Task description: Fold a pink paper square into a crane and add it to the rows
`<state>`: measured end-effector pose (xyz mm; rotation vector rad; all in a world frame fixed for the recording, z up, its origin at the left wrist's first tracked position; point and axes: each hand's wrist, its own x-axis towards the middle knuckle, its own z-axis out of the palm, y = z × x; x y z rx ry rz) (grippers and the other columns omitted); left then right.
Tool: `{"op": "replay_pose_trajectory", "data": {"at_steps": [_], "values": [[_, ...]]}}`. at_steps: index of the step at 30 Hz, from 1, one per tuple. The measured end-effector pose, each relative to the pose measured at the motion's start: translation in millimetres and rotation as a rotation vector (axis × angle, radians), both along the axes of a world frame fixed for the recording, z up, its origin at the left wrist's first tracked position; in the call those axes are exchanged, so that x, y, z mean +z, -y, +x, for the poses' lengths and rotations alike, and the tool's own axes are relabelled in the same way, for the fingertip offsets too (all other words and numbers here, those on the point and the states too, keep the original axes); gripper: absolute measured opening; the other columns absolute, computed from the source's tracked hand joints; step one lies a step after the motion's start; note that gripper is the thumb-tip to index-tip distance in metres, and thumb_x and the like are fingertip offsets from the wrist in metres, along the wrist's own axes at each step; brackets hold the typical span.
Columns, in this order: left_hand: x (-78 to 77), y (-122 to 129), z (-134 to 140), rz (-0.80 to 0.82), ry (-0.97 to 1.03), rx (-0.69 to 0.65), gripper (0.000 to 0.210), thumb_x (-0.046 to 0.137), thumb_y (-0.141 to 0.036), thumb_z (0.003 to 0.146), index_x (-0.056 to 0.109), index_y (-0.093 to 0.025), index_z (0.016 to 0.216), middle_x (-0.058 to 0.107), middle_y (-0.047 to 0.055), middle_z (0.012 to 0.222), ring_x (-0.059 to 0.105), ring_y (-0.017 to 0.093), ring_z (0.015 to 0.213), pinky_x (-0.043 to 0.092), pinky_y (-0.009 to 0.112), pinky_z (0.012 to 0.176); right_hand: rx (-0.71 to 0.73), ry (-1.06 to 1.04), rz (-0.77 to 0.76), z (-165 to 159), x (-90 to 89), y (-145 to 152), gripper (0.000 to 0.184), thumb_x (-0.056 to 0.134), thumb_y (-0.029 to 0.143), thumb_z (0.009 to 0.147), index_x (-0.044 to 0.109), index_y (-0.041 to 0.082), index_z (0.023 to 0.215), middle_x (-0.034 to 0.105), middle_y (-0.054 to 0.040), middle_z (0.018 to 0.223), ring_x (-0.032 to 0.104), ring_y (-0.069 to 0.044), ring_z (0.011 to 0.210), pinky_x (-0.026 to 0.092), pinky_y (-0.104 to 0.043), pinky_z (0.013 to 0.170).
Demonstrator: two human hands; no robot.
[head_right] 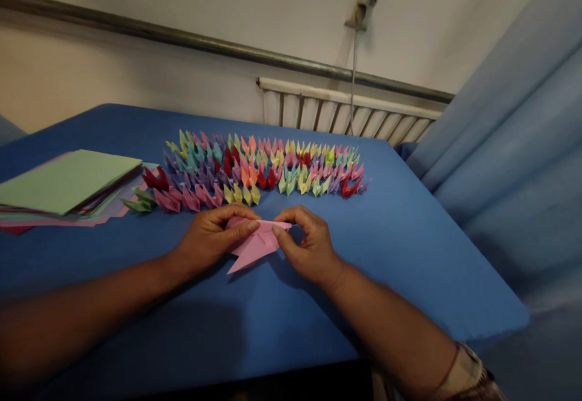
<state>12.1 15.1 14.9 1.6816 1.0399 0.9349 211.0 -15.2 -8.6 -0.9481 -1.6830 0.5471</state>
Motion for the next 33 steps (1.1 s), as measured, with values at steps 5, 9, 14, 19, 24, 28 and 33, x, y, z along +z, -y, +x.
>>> {"op": "replay_pose_trajectory", "data": {"at_steps": [5, 9, 14, 19, 24, 28, 33], "values": [[1.4, 0.7, 1.1, 0.028, -0.004, 0.011, 0.019, 0.069, -0.039, 0.079, 0.072, -0.020, 0.078, 0.070, 0.002, 0.083, 0.060, 0.016, 0.074, 0.047, 0.025, 0.069, 0.011, -0.040, -0.004, -0.3, -1.6, 0.3, 0.004, 0.061, 0.018, 0.087, 0.063, 0.021, 0.086, 0.064, -0.0003, 0.080, 0.060, -0.014, 0.075, 0.048, -0.029, 0.071], [1.9, 1.5, 1.9, 0.035, 0.002, 0.042, 0.019, 0.069, -0.038, 0.078, 0.071, -0.020, 0.074, 0.069, 0.002, 0.082, 0.060, 0.016, 0.074, 0.047, 0.025, 0.069, 0.006, -0.037, 0.009, 0.0, -3.3, 0.3, 0.003, 0.063, 0.020, 0.087, 0.063, 0.021, 0.089, 0.064, -0.0001, 0.082, 0.061, -0.014, 0.075, 0.049, -0.029, 0.072], [-0.1, 0.1, 1.4, -0.037, 0.017, 0.064, 0.025, 0.069, -0.043, 0.078, 0.069, -0.018, 0.076, 0.068, 0.002, 0.078, 0.059, 0.015, 0.069, 0.046, 0.024, 0.063, 0.034, 0.027, 0.031, 3.9, -2.6, 2.4, 0.023, 0.062, 0.018, 0.086, 0.062, 0.022, 0.109, 0.067, -0.0039, 0.096, 0.063, -0.017, 0.088, 0.050, -0.032, 0.080], [-3.3, -3.5, 0.6, -0.103, 0.031, 0.052, 0.028, 0.070, -0.045, 0.078, 0.070, -0.017, 0.078, 0.068, 0.002, 0.076, 0.059, 0.014, 0.066, 0.046, 0.023, 0.059, 0.011, 0.038, 0.120, 6.5, -0.4, -0.4, 0.017, 0.058, 0.016, 0.089, 0.064, 0.023, 0.104, 0.067, -0.0024, 0.088, 0.063, -0.016, 0.081, 0.050, -0.031, 0.074], [-2.3, -5.3, -0.7, -0.062, -0.006, -0.004, 0.027, 0.069, -0.044, 0.079, 0.073, -0.018, 0.087, 0.071, 0.004, 0.084, 0.062, 0.017, 0.073, 0.049, 0.026, 0.065, -0.005, 0.051, 0.147, 4.8, 2.3, -3.3, 0.011, 0.059, 0.016, 0.089, 0.066, 0.023, 0.093, 0.067, -0.0009, 0.081, 0.063, -0.015, 0.075, 0.050, -0.030, 0.070], [0.5, -6.1, -0.8, 0.036, -0.024, -0.080, 0.025, 0.070, -0.040, 0.078, 0.075, -0.020, 0.093, 0.072, 0.005, 0.092, 0.064, 0.019, 0.084, 0.050, 0.029, 0.075, -0.014, 0.016, 0.117, 2.3, 1.6, -2.9, 0.008, 0.060, 0.017, 0.089, 0.067, 0.022, 0.089, 0.067, -0.0010, 0.079, 0.063, -0.015, 0.075, 0.049, -0.029, 0.070], [-2.7, -2.6, 1.9, -0.056, -0.018, -0.207, 0.026, 0.073, -0.037, 0.076, 0.073, -0.021, 0.096, 0.071, 0.003, 0.091, 0.063, 0.017, 0.083, 0.050, 0.029, 0.075, -0.009, -0.041, -0.007, -0.6, -4.5, -1.4, 0.006, 0.061, 0.021, 0.089, 0.066, 0.021, 0.086, 0.068, -0.0009, 0.078, 0.063, -0.014, 0.073, 0.049, -0.028, 0.070]]}}
